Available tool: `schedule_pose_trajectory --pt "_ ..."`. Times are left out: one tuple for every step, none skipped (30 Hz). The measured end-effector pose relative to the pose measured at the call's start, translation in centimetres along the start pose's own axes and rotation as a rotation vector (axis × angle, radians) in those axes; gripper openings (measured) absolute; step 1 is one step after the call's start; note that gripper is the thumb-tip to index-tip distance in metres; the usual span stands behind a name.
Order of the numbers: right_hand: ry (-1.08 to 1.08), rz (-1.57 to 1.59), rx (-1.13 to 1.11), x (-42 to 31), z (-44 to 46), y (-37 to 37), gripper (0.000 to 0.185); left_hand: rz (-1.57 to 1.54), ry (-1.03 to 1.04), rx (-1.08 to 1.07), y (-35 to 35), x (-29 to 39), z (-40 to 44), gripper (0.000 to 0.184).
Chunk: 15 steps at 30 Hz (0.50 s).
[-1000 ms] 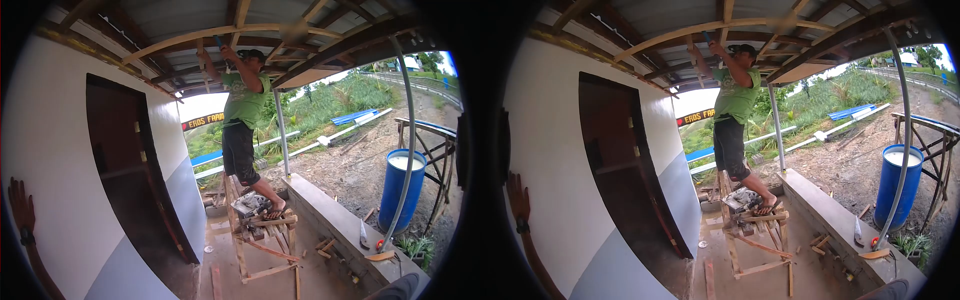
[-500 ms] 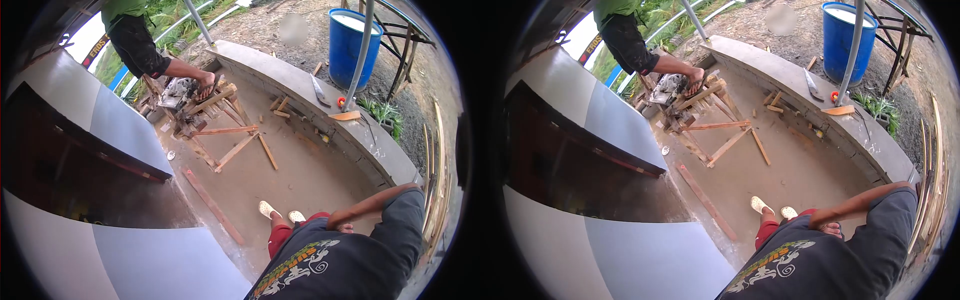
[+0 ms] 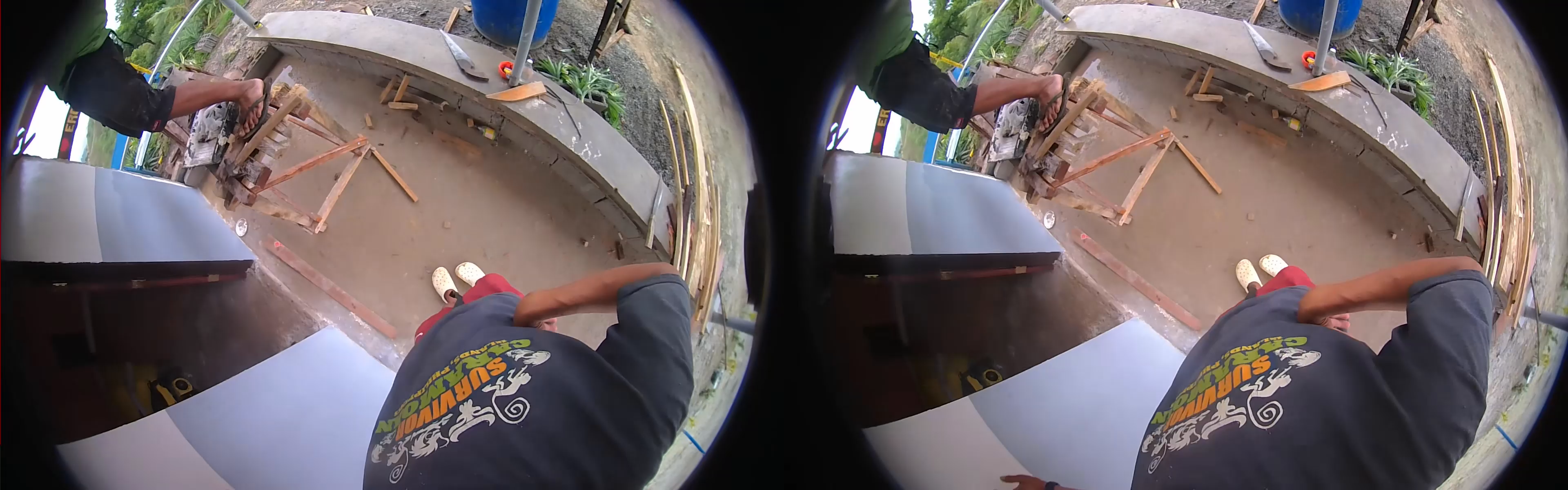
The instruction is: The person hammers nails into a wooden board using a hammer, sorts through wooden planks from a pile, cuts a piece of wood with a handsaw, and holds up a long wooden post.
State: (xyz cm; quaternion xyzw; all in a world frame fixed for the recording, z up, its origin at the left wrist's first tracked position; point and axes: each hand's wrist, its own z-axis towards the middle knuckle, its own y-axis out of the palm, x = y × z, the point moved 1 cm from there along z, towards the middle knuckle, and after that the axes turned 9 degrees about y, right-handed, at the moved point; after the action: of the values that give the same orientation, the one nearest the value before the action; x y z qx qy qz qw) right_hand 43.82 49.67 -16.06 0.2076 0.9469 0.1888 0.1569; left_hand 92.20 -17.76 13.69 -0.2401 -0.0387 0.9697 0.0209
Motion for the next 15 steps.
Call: schedule_pose_trajectory --pt "0.002 0.078 0.023 -0.1 0.6 0.5 0.027 -0.086 -0.028 -0.145 0.7 6.7 -5.8 0.050" --pt "0.002 0.155 0.045 -0.2 0.9 1.1 0.025 -0.206 -0.071 -0.397 0.6 15.2 -12.5 0.050" --pt "-0.079 0.188 0.091 0.2 0.0 2.0 0.024 -0.391 -0.215 -0.792 -0.3 24.7 -19.3 0.054" --pt "-0.126 0.213 0.113 0.2 0.3 2.8 0.024 -0.763 -0.245 -1.328 -2.5 33.3 -24.5 0.058" --pt "-0.174 0.237 0.135 0.2 0.8 3.7 0.023 -1.186 -0.116 -1.591 -5.5 41.8 -29.5 0.060" --pt "-0.260 0.338 0.166 0.4 2.4 5.1 0.022 -1.496 0.178 -1.642 -11.0 49.1 -32.3 0.058" --pt "-0.302 0.397 0.183 0.5 5.2 6.9 0.023 -1.605 0.558 -1.700 -18.8 54.3 -28.3 0.057" --pt "-0.346 0.453 0.198 0.6 8.1 8.7 0.023 -1.706 0.969 -1.609 -23.5 59.2 -26.9 0.055" --pt "-0.261 0.673 0.254 -0.2 13.1 10.6 0.029 -1.738 1.080 -1.606 -27.8 63.3 -25.8 0.054" --pt "-0.211 0.758 0.339 -0.2 11.7 12.0 0.033 -1.818 1.057 -1.569 -32.1 66.1 -22.2 0.053" --pt "-0.165 0.846 0.428 -0.3 10.1 13.5 0.037 -1.950 0.919 -1.629 -35.5 67.9 -18.5 0.052" --pt "-0.124 0.932 0.519 -0.4 8.0 15.0 0.041 -2.075 0.766 -1.683 -37.9 69.4 -15.6 0.051" --pt "-0.152 1.072 0.501 -0.7 8.0 16.3 0.043 -2.076 0.778 -1.660 -39.0 70.9 -13.7 0.051" --pt "-0.181 1.212 0.483 -0.9 8.0 17.5 0.044 -2.097 0.817 -1.634 -40.2 72.4 -12.0 0.050" --pt "-0.176 1.279 0.509 -0.7 7.5 19.3 0.047 -2.120 0.853 -1.607 -41.2 73.7 -10.6 0.050"
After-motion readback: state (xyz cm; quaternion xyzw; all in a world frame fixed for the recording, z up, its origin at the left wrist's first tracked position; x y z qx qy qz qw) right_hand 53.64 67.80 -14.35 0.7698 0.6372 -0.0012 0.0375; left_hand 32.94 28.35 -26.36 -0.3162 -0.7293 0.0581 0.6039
